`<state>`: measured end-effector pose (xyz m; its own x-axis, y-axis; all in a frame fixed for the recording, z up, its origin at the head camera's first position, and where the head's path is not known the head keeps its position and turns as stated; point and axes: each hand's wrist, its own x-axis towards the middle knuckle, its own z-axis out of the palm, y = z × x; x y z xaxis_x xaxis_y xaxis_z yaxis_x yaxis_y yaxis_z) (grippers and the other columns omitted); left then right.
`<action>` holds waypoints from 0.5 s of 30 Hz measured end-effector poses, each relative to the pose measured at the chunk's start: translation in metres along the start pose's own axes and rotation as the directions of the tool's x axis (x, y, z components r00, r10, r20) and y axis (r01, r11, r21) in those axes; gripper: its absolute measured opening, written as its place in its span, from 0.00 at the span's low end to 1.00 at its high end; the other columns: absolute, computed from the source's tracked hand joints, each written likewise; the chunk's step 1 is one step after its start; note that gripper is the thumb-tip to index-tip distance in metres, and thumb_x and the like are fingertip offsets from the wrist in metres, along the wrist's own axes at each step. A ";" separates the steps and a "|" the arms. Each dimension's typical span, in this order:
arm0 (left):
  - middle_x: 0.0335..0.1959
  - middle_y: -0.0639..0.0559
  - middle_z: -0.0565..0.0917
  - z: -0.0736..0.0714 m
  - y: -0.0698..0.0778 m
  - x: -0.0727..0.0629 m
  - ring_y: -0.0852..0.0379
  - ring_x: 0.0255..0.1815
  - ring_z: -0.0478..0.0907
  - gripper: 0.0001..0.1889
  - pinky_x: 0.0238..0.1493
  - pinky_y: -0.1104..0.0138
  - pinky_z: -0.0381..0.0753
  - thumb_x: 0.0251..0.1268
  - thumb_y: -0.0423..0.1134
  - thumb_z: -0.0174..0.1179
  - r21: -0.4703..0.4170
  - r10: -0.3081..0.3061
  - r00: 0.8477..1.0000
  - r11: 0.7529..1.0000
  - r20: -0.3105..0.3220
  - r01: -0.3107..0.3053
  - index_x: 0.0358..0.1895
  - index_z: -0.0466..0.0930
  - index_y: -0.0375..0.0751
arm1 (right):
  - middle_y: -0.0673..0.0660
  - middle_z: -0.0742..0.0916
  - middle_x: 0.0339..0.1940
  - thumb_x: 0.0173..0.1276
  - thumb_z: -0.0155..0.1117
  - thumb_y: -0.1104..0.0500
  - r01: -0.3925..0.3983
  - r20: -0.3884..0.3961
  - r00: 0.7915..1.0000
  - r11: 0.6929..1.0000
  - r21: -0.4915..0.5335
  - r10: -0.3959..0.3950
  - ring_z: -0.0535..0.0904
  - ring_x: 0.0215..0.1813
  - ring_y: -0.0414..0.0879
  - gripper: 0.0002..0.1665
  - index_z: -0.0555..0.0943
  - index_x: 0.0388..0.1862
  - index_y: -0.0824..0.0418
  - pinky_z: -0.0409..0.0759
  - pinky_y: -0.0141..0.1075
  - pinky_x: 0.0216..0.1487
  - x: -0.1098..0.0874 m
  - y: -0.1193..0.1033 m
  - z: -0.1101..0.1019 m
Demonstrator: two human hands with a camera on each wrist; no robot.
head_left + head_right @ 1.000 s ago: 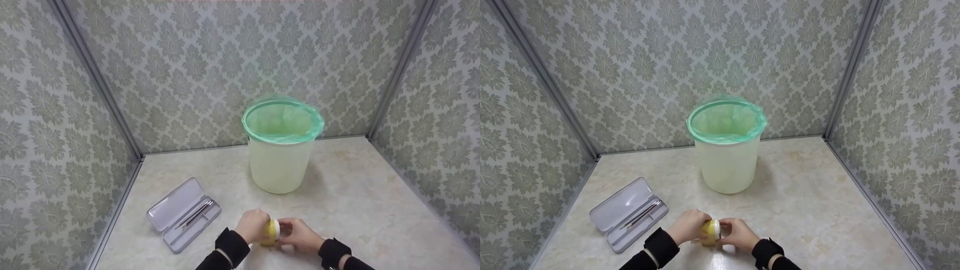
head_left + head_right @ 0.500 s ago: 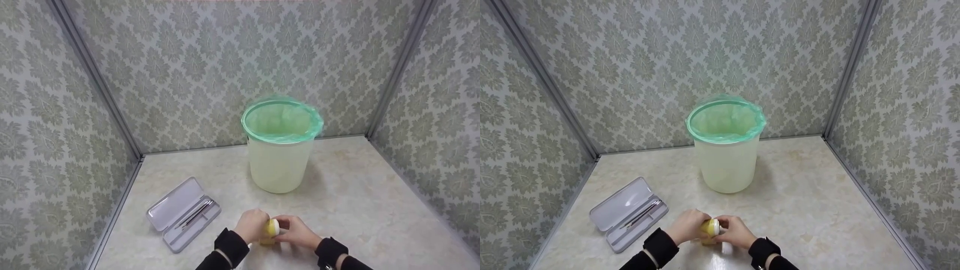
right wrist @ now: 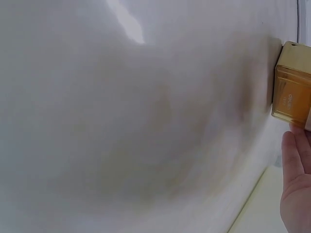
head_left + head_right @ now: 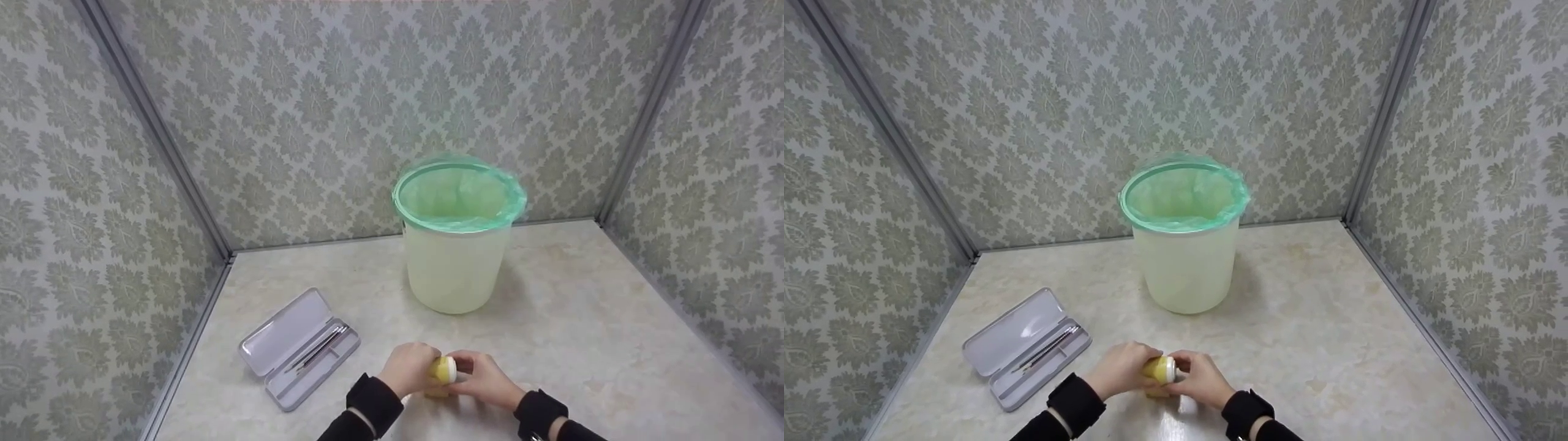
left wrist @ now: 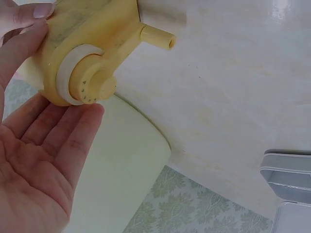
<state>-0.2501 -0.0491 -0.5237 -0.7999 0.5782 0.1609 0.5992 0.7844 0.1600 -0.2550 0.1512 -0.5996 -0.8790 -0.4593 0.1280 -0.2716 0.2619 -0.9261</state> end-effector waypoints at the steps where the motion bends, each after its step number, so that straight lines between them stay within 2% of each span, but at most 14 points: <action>1: 0.23 0.58 0.84 0.000 0.000 0.002 0.65 0.21 0.68 0.19 0.25 0.72 0.66 0.42 0.54 0.81 0.005 0.003 1.000 1.000 0.007 -0.003 0.27 0.84 0.47 | 0.64 0.88 0.56 0.59 0.80 0.58 0.002 -0.011 1.000 1.000 0.002 -0.002 0.86 0.58 0.39 0.27 0.83 0.56 0.64 0.82 0.36 0.63 0.000 0.001 0.000; 5: 0.22 0.58 0.84 0.000 0.003 0.011 0.64 0.21 0.69 0.18 0.25 0.72 0.68 0.42 0.53 0.81 0.093 0.044 0.999 0.995 0.007 -0.045 0.28 0.85 0.47 | 0.67 0.89 0.54 0.58 0.80 0.60 0.013 -0.067 0.998 1.000 0.006 -0.012 0.86 0.56 0.37 0.28 0.82 0.56 0.68 0.82 0.33 0.63 0.000 0.003 -0.003; 9: 0.24 0.58 0.85 0.000 0.010 0.025 0.63 0.22 0.75 0.19 0.25 0.70 0.75 0.41 0.55 0.81 0.242 0.092 0.996 0.967 -0.014 -0.086 0.29 0.85 0.48 | 0.68 0.89 0.54 0.57 0.79 0.62 -0.016 -0.147 0.989 1.000 -0.006 0.015 0.86 0.57 0.43 0.28 0.82 0.55 0.70 0.82 0.37 0.65 0.000 0.005 -0.008; 12: 0.27 0.57 0.86 0.002 0.016 0.038 0.61 0.25 0.80 0.20 0.26 0.69 0.79 0.41 0.57 0.81 0.307 0.106 0.994 0.947 -0.011 -0.098 0.31 0.86 0.49 | 0.68 0.88 0.54 0.56 0.79 0.64 -0.065 -0.233 0.971 0.998 -0.028 0.056 0.86 0.59 0.53 0.28 0.82 0.55 0.71 0.82 0.45 0.65 0.000 0.006 -0.013; 15: 0.29 0.58 0.88 0.007 0.023 0.053 0.61 0.28 0.83 0.18 0.28 0.69 0.81 0.43 0.54 0.80 0.351 0.117 0.993 0.930 -0.010 -0.106 0.32 0.86 0.50 | 0.69 0.88 0.54 0.54 0.79 0.66 -0.123 -0.330 0.938 0.992 -0.036 0.105 0.86 0.59 0.60 0.29 0.81 0.55 0.71 0.82 0.47 0.64 -0.001 0.008 -0.018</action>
<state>-0.2789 0.0006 -0.5189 -0.7238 0.6637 0.1886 0.6305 0.7473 -0.2100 -0.2636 0.1687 -0.6006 -0.9825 -0.1229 0.1403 -0.1749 0.3467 -0.9215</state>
